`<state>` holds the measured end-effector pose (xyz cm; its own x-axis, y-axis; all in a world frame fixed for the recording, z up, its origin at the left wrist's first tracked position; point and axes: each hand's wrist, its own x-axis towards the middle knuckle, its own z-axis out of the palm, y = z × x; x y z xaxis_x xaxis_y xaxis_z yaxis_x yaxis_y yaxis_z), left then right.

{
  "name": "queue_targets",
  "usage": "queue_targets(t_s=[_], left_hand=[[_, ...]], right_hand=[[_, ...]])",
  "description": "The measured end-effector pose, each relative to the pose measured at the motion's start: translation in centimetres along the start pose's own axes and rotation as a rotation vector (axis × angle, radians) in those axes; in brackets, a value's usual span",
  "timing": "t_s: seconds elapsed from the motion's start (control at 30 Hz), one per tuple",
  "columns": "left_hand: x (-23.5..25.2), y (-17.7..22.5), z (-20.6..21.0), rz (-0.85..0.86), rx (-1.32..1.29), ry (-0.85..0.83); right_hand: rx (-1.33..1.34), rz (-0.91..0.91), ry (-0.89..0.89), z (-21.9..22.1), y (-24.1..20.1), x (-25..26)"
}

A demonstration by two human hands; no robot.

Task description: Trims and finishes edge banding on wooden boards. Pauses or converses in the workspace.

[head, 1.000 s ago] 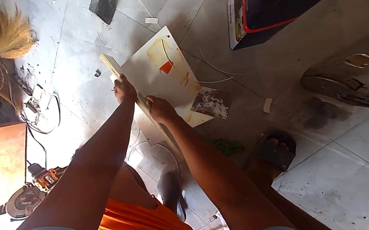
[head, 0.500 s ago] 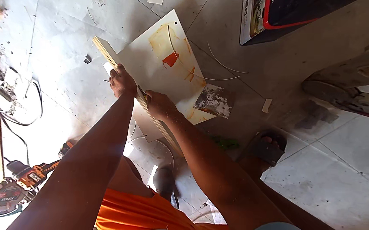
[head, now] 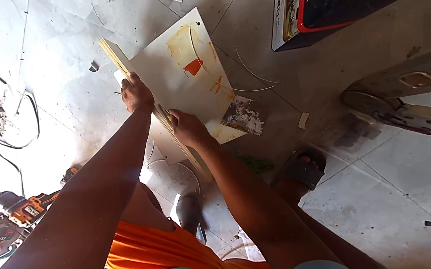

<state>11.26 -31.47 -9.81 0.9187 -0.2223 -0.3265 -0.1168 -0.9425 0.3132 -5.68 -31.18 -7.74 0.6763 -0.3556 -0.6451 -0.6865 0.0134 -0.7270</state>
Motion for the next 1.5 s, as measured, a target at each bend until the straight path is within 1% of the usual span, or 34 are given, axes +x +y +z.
queue_targets(t_s=[0.1,0.17,0.23,0.4,0.47,0.53,0.63,0.73,0.87,0.93,1.0,1.07,1.13,1.23,1.37,1.5], left_hand=[[-0.3,0.3,-0.2,0.001,-0.011,0.005],[-0.2,0.2,-0.1,-0.001,-0.012,0.007],[-0.1,0.1,0.0,-0.008,-0.015,0.008],[-0.3,0.2,-0.1,-0.004,-0.001,0.001],[-0.3,0.2,0.0,-0.012,0.001,0.008],[-0.1,0.3,0.1,-0.013,-0.006,0.009],[-0.3,0.2,0.1,-0.006,0.005,0.007],[-0.3,0.4,-0.1,0.000,0.014,0.014],[-0.4,0.3,0.0,-0.003,0.008,0.016],[-0.4,0.3,0.0,-0.003,0.005,0.022],[-0.5,0.4,-0.1,0.005,0.002,0.021],[-0.5,0.2,-0.1,0.003,-0.005,0.020],[-0.6,0.1,0.1,0.005,-0.005,0.029],[-0.4,0.4,0.0,0.003,0.007,0.027],[-0.4,-0.1,-0.2,0.006,-0.006,0.023],[0.1,0.2,0.1,0.031,0.016,0.006]], right_hand=[[0.008,-0.030,-0.013,-0.2,-0.4,1.8],[0.021,-0.008,-0.022,0.1,-0.3,1.4],[0.043,0.024,-0.027,0.2,0.1,0.4],[0.028,0.092,-0.044,1.3,3.1,-3.9],[0.032,0.106,-0.036,1.5,3.6,-5.0],[0.024,0.091,-0.009,1.1,3.0,-4.3],[0.009,0.055,-0.025,0.4,1.0,-2.0],[-0.001,0.035,-0.032,0.6,0.9,-0.9],[0.014,0.084,-0.037,1.6,3.3,-4.1],[0.031,0.090,-0.024,1.7,3.7,-5.4],[0.040,0.075,-0.009,1.4,2.8,-4.8],[0.031,0.012,0.028,1.0,1.1,-3.0],[0.029,-0.027,0.019,0.3,-0.2,-0.8],[0.021,-0.017,-0.016,0.2,0.0,0.3],[-0.011,0.053,-0.014,1.8,2.5,-3.3],[0.033,0.098,0.020,1.8,4.8,-7.6]])
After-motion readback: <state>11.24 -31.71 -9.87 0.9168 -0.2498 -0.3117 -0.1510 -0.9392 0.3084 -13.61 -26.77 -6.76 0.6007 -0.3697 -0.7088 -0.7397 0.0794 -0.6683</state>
